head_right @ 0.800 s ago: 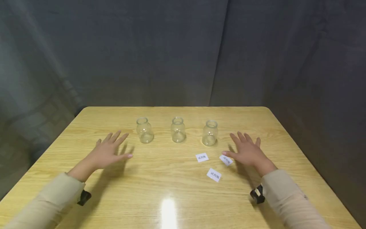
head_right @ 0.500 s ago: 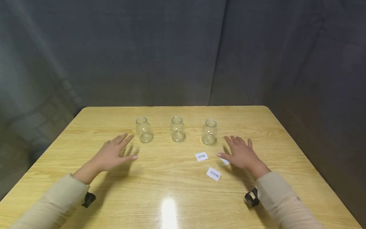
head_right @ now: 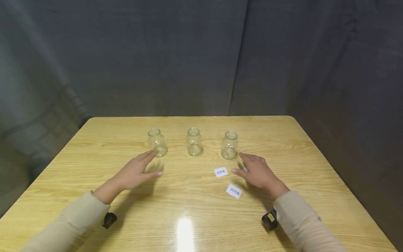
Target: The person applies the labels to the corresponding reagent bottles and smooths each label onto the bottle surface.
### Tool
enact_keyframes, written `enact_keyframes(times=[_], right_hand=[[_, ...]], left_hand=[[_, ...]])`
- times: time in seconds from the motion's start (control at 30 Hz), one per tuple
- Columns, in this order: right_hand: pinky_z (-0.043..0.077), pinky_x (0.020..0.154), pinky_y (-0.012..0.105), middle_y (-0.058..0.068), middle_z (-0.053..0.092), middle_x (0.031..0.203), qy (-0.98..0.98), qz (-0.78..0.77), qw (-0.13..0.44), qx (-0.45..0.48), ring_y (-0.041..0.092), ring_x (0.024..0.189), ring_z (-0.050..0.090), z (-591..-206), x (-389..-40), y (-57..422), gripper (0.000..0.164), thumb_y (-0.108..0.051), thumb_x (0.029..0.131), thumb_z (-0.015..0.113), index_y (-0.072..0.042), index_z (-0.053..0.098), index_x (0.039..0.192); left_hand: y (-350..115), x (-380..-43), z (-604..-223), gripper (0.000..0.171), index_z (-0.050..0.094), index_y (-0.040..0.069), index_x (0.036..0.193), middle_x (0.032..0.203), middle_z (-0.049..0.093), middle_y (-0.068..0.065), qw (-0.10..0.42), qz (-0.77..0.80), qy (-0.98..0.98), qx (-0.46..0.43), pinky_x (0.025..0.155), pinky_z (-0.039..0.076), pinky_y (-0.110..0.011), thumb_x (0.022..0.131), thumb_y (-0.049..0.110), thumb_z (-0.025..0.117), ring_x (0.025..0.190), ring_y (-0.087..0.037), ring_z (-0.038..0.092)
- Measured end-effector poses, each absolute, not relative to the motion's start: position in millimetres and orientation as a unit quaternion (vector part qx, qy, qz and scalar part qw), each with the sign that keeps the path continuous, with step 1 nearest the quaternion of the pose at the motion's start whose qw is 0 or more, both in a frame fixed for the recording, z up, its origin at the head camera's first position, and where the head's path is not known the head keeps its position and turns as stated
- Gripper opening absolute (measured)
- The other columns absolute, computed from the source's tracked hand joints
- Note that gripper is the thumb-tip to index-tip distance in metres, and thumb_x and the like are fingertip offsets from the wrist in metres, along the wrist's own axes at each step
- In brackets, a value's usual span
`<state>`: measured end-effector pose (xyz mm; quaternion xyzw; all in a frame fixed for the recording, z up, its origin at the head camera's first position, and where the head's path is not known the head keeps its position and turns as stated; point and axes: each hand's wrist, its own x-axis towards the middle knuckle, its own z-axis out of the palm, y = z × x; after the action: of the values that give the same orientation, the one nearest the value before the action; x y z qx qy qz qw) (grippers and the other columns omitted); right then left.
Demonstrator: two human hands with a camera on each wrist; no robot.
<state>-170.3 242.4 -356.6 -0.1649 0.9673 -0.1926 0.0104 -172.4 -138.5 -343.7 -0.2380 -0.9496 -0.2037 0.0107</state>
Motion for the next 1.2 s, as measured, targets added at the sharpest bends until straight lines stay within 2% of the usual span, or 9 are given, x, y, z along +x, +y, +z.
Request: enact_keyframes(times=[0.17, 0.37, 0.7, 0.83, 1.03, 1.2], right_hand=[[0.021, 0.091, 0.057, 0.027, 0.033, 0.128, 0.955, -0.247, 0.035, -0.161, 0.044, 0.116, 0.026, -357, -171, 237, 0.070, -0.045, 0.085, 0.047, 0.005, 0.029, 0.130], [0.024, 0.091, 0.055, 0.028, 0.035, 0.127, 0.947, -0.269, 0.045, -0.172, 0.043, 0.116, 0.029, -358, -174, 231, 0.063, -0.036, 0.086, 0.050, 0.008, 0.032, 0.128], [0.034, 0.087, 0.050, 0.026, 0.046, 0.116, 0.933, -0.298, 0.059, -0.193, 0.039, 0.107, 0.042, -363, -182, 225, 0.054, -0.030, 0.084, 0.054, 0.008, 0.042, 0.120], [0.037, 0.085, 0.048, 0.024, 0.050, 0.112, 0.927, -0.313, 0.071, -0.193, 0.037, 0.104, 0.046, -366, -186, 223, 0.049, -0.029, 0.083, 0.056, 0.005, 0.046, 0.117], [0.039, 0.084, 0.045, 0.020, 0.054, 0.106, 0.918, -0.337, 0.084, -0.191, 0.034, 0.099, 0.049, -371, -191, 220, 0.045, -0.025, 0.081, 0.060, 0.004, 0.049, 0.113], [0.038, 0.085, 0.044, 0.016, 0.056, 0.105, 0.921, -0.328, 0.103, -0.184, 0.030, 0.098, 0.050, -374, -194, 220, 0.047, -0.027, 0.079, 0.062, 0.003, 0.050, 0.113]], left_hand=[[-127, -173, -344, 0.081, 0.028, 0.006, 0.134, 0.135, 0.029, -0.015, 0.000, -0.228, -0.941, -0.250, 0.096, 0.021, -0.052, 0.077, 0.061, 0.045, 0.122, -0.033, 0.025], [-113, -175, -347, 0.080, 0.032, 0.007, 0.132, 0.133, 0.032, -0.014, -0.010, -0.249, -0.932, -0.262, 0.095, 0.025, -0.048, 0.076, 0.062, 0.045, 0.120, -0.031, 0.029], [-87, -179, -353, 0.071, 0.034, 0.009, 0.131, 0.131, 0.036, -0.011, -0.024, -0.263, -0.922, -0.284, 0.096, 0.028, -0.042, 0.079, 0.057, 0.046, 0.119, -0.026, 0.032], [-77, -181, -353, 0.071, 0.033, 0.009, 0.132, 0.131, 0.036, -0.008, -0.046, -0.265, -0.918, -0.291, 0.095, 0.028, -0.039, 0.080, 0.055, 0.046, 0.119, -0.024, 0.032], [-64, -186, -357, 0.067, 0.033, 0.006, 0.131, 0.132, 0.034, -0.012, -0.079, -0.282, -0.907, -0.303, 0.096, 0.028, -0.041, 0.081, 0.046, 0.052, 0.120, -0.026, 0.031], [-53, -188, -364, 0.061, 0.037, 0.004, 0.128, 0.127, 0.040, -0.011, -0.120, -0.322, -0.891, -0.296, 0.087, 0.038, -0.036, 0.081, 0.036, 0.057, 0.110, -0.024, 0.043]])
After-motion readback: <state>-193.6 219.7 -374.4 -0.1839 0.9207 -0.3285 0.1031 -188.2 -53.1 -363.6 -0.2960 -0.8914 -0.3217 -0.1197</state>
